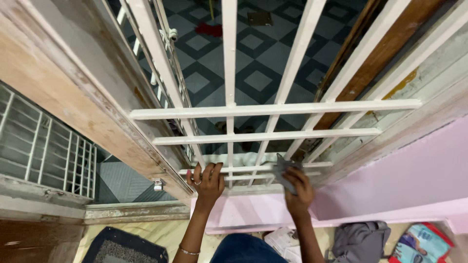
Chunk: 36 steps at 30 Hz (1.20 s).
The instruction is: The person wipes the bars and frame of a metal security grille using a cloth held in both hands.
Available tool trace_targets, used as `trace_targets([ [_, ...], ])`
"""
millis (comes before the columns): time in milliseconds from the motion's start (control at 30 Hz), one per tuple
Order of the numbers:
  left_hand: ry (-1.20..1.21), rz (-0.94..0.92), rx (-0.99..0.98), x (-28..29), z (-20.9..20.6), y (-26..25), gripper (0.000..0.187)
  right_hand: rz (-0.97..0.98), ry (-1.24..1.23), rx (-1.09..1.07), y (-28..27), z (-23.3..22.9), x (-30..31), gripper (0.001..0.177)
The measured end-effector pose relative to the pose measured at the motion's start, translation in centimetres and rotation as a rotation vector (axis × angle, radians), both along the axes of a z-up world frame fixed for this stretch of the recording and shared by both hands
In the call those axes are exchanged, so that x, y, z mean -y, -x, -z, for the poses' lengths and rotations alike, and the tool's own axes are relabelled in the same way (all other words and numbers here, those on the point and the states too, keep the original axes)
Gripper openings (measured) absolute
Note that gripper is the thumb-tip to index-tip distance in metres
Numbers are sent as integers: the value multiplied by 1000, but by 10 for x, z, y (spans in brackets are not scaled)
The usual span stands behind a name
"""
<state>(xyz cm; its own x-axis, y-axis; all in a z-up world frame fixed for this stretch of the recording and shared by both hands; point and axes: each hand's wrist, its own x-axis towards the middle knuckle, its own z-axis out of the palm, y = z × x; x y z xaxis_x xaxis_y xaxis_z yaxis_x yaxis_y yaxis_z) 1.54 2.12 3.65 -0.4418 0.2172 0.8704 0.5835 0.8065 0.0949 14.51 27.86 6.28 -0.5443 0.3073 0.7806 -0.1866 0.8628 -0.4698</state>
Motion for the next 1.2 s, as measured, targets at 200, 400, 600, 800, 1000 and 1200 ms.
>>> trace_targets([
  [200,121,-66,-110,11,0,9,24,230,7,-139,-14,-26,-37,35],
  [400,77,35,-4,14,-12,-2,33,203,109,-295,4,-7,-12,29],
  [600,201,-51,-150,22,-9,10,38,-57,174,-12,-8,-20,32,24],
  [800,-24,119,-314,21,14,23,44,207,251,-549,-16,-45,-43,41],
  [1000,-32,105,-293,20,18,20,48,250,425,-597,19,-53,-67,52],
  [1200,-145,83,-261,8,18,24,56,114,152,-333,72,-66,37,60],
])
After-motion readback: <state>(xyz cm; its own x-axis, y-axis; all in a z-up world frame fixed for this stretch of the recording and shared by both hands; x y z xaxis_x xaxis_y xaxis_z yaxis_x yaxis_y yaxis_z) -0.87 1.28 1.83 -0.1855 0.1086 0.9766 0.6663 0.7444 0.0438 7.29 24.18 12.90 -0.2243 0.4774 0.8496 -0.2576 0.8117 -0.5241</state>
